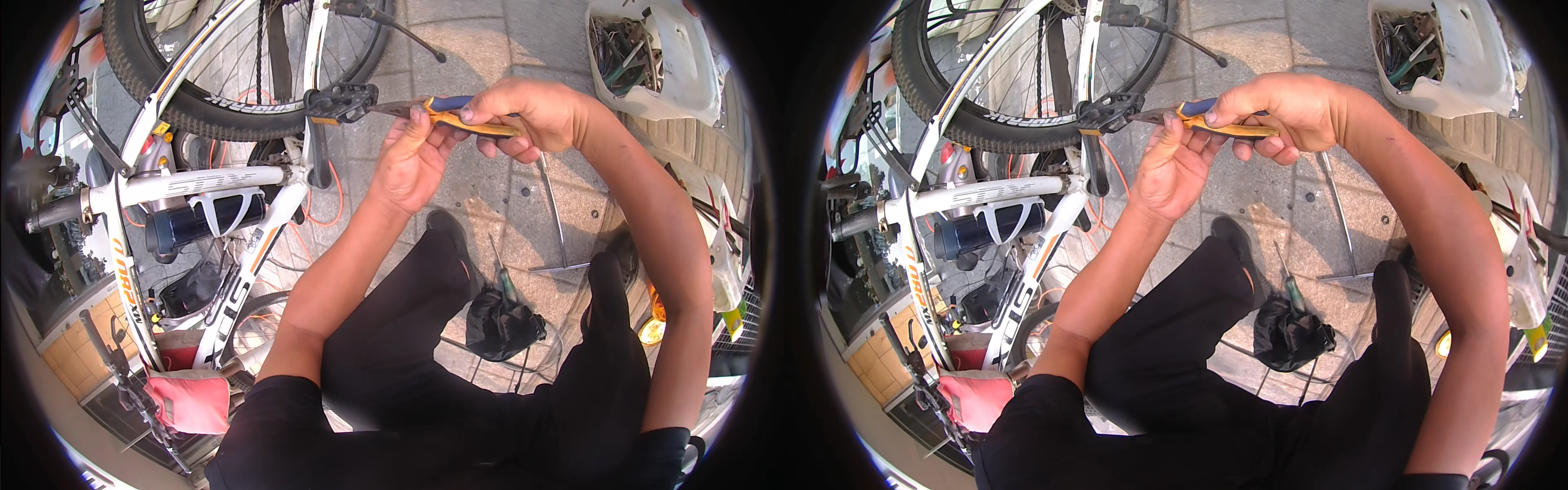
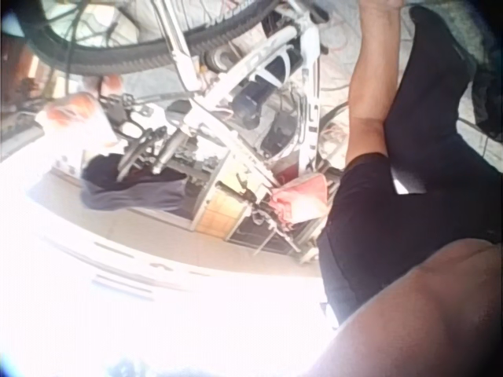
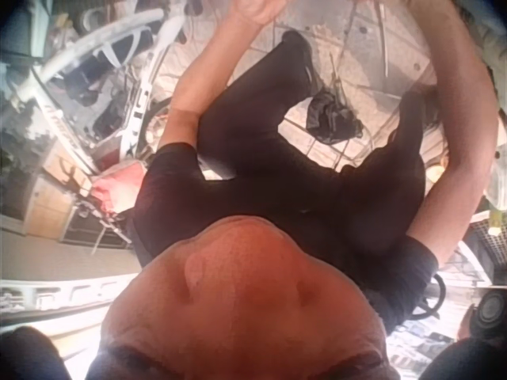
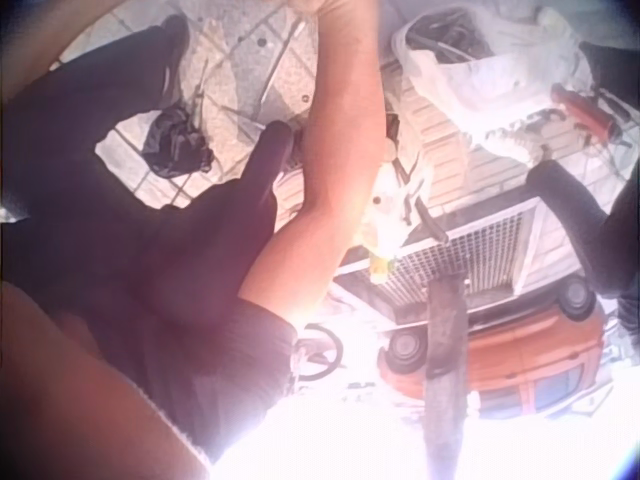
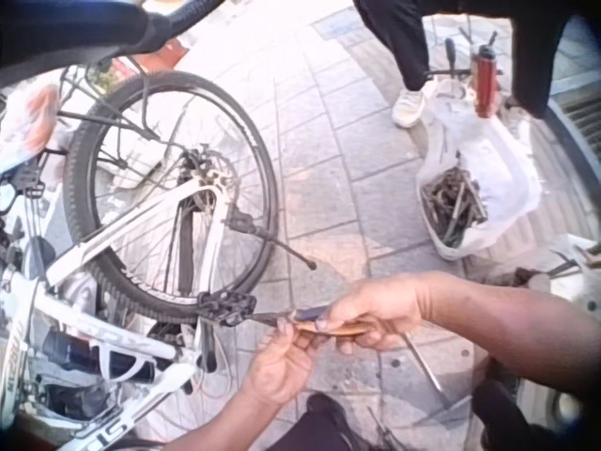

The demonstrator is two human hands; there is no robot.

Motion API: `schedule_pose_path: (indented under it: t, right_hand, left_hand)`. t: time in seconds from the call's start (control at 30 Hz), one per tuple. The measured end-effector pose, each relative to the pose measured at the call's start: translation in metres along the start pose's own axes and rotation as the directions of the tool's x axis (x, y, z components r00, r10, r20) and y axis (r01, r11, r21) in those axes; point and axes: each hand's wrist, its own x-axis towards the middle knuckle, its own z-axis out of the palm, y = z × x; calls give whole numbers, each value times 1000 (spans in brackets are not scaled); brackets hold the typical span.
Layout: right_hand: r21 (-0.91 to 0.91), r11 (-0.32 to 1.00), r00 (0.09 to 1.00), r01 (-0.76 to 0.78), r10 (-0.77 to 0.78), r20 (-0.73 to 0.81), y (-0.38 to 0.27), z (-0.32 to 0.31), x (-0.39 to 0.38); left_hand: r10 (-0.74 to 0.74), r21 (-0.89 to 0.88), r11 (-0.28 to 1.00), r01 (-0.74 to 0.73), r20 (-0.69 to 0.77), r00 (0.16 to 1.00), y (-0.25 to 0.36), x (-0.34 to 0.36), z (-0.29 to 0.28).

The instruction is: The person sits on the ground and uses a screwdriver and pliers to adjust and tighten components of a bicycle pedal attached to a white bicycle frame.

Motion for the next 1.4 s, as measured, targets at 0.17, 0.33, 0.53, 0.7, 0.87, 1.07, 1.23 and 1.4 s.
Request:
schedule_pose_path:
  t: [0.17,0.33,0.53,0.7,0.87,1.07,1.23,1.4]
  right_hand:
    - [-959,279,720,59,-677,-153,0,39,-23]
    - [-900,-395,397,-183,-867,300,31,39,-10]
    - [-959,-267,493,-98,-850,187,35,30,-8]
    - [-996,57,559,65,-829,-11,33,26,-6]
    - [-805,554,759,210,-611,-223,23,29,-7]
    - [-403,900,894,166,-309,-323,20,33,-1]
    - [81,995,972,54,-34,-232,24,31,-2]
    - [204,978,988,35,-3,-155,27,33,0]
  left_hand:
    - [8,22,1000,-5,-125,992,9,-2,10]
    - [3,-11,1000,-5,-150,989,6,-1,10]
    - [-13,62,998,24,-172,985,10,-2,6]
    - [-29,40,999,36,-170,985,7,-2,4]
    - [-74,-11,997,73,-146,987,0,-7,1]
    - [-66,-32,998,63,-118,991,0,-5,8]
    - [-65,-64,996,60,-65,996,-2,-1,3]
    - [-59,-51,997,57,-23,998,-1,-1,-5]
